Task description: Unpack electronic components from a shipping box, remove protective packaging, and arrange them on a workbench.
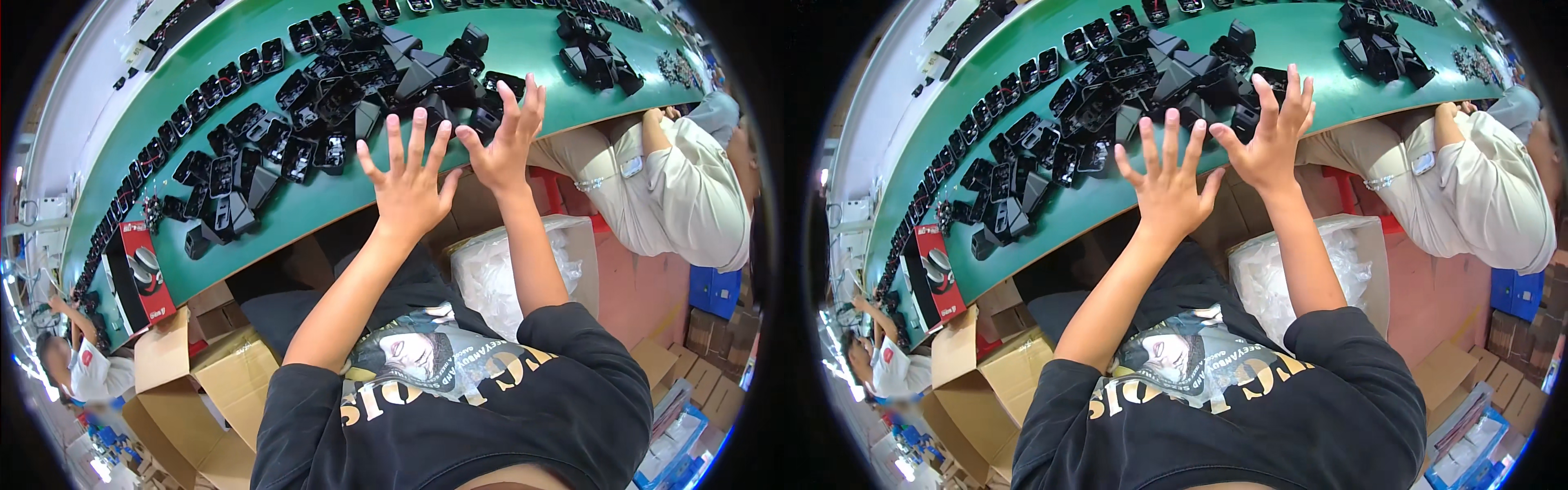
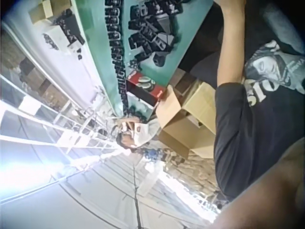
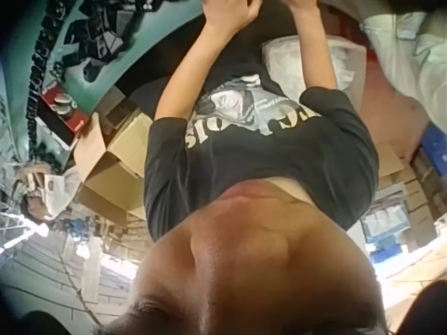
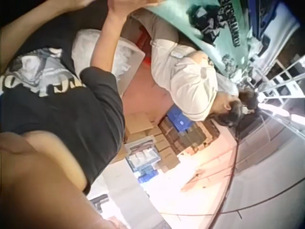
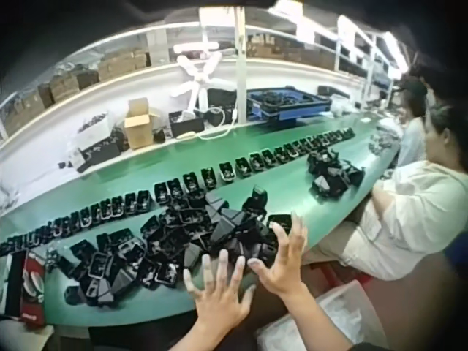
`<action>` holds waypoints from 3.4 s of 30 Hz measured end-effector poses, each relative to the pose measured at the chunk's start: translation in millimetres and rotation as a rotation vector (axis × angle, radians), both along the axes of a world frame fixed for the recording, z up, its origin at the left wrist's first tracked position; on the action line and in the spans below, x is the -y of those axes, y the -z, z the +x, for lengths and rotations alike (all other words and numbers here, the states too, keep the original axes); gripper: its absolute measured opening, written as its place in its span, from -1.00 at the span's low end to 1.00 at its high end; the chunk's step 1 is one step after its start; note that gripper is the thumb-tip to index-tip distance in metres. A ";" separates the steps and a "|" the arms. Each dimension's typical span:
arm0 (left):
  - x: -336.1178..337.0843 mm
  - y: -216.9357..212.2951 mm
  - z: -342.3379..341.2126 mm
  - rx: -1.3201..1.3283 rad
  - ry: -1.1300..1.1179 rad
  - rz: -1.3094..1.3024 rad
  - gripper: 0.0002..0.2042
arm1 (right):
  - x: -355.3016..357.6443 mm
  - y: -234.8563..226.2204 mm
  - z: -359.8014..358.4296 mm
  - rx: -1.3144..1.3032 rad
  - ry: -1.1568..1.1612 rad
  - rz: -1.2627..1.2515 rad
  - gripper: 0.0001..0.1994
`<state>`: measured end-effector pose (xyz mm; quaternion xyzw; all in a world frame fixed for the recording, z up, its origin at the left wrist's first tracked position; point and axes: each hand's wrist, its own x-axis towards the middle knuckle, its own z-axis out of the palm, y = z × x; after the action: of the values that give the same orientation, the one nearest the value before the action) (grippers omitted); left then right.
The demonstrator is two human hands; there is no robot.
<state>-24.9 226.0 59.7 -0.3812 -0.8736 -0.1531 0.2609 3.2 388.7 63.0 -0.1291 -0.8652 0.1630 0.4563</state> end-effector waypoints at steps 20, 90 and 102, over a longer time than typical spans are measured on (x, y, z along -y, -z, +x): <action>212.0 -183.9 86.4 0.793 0.457 0.015 -0.76 | -0.9 13.8 -2.1 -0.133 -0.001 0.216 0.12; 682.5 121.5 263.8 1.321 -1.291 1.854 -0.27 | 776.9 83.0 33.3 2.337 -1.537 0.236 -0.12; 645.3 68.7 232.3 1.177 -1.355 2.224 -0.34 | 773.6 122.6 26.1 2.450 -1.481 -0.045 -0.20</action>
<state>207.4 -419.3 -9.0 0.6194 -0.2908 -0.7277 0.0462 29.3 -384.8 -59.6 0.2800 -0.5703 0.1604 -0.7554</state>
